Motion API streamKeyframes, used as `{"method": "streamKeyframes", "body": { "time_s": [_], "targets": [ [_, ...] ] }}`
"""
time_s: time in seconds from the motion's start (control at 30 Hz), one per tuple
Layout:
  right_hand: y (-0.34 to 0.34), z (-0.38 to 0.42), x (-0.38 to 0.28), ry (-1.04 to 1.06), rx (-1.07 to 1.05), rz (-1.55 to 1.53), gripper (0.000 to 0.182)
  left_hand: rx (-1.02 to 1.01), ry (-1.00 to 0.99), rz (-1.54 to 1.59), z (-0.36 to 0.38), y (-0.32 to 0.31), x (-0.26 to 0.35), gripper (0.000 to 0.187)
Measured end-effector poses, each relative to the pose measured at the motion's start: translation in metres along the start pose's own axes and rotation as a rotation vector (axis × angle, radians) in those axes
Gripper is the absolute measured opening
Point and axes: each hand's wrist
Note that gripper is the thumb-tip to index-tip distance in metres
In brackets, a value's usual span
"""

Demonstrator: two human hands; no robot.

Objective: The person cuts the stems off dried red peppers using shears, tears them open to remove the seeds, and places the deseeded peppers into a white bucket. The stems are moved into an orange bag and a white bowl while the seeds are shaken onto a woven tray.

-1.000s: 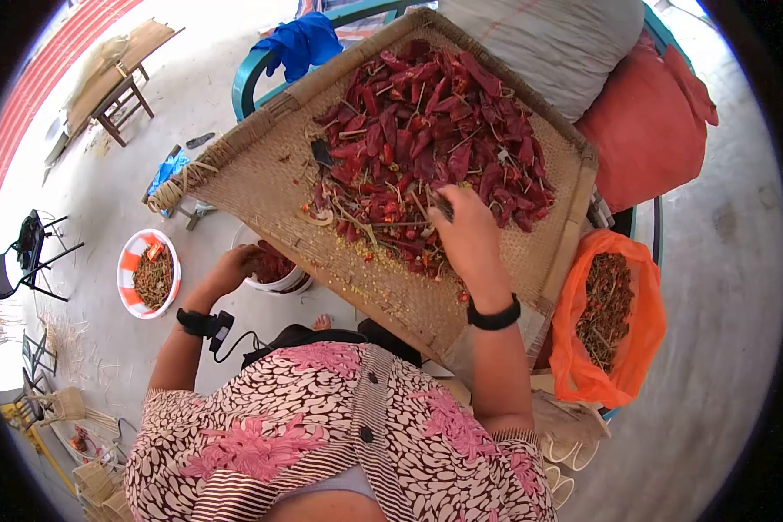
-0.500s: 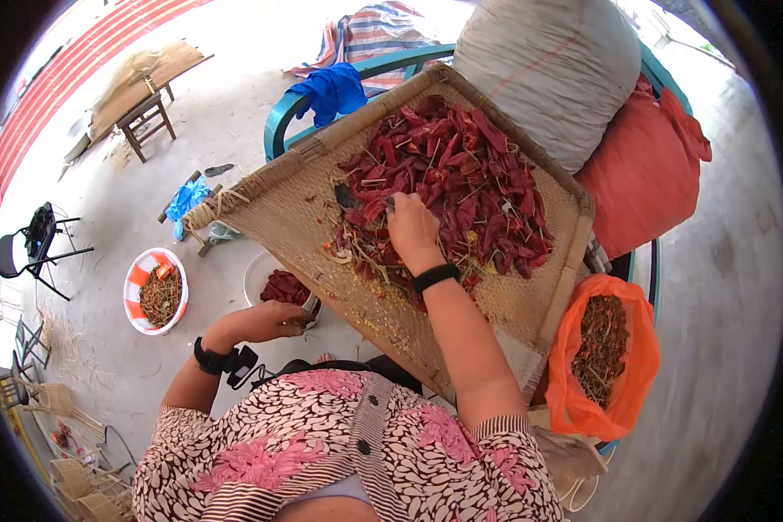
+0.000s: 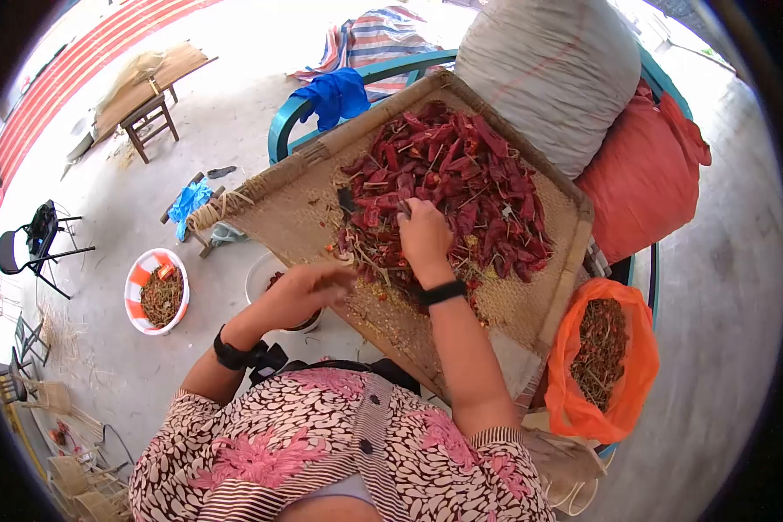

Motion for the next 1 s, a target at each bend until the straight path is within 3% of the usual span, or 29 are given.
{"method": "streamKeyframes", "body": {
  "time_s": [0.13,0.23,0.33,0.47,0.57,0.73,0.93,1.0],
  "targets": [
    [0.029,0.043,-0.041,-0.123,-0.121,-0.719,0.018,0.246,0.003,0.313,-0.033,-0.010,-0.006,0.038],
    [0.032,0.070,-0.052,-0.166,-0.217,-1.074,0.012,0.199,0.010,0.555,-0.042,-0.010,0.013,0.038],
    [0.029,0.083,-0.048,-0.166,-0.307,-1.186,0.012,0.053,-0.007,0.839,-0.049,-0.018,-0.001,0.036],
    [0.031,0.090,-0.045,-0.121,-0.220,-1.074,0.011,0.162,-0.069,0.840,-0.044,-0.028,0.002,0.036],
    [0.031,0.091,-0.050,-0.041,-0.023,-1.014,0.013,0.158,-0.072,0.780,-0.040,-0.026,0.006,0.039],
    [0.029,0.091,-0.064,0.076,-0.016,-0.942,0.013,0.165,-0.089,0.688,-0.033,-0.025,0.014,0.041],
    [0.018,0.085,-0.058,0.558,0.221,-0.385,0.012,0.228,-0.149,0.343,-0.028,-0.035,0.010,0.033],
    [0.016,0.085,-0.060,0.601,0.207,-0.294,0.014,0.204,-0.105,0.284,-0.029,-0.034,0.012,0.022]
  ]
}}
Point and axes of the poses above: each hand's wrist, its own z-axis away from the middle knuckle, its own y-axis out of the back of the hand, x = y × z, and after that the axes turned 11 degrees about -z, right-handed
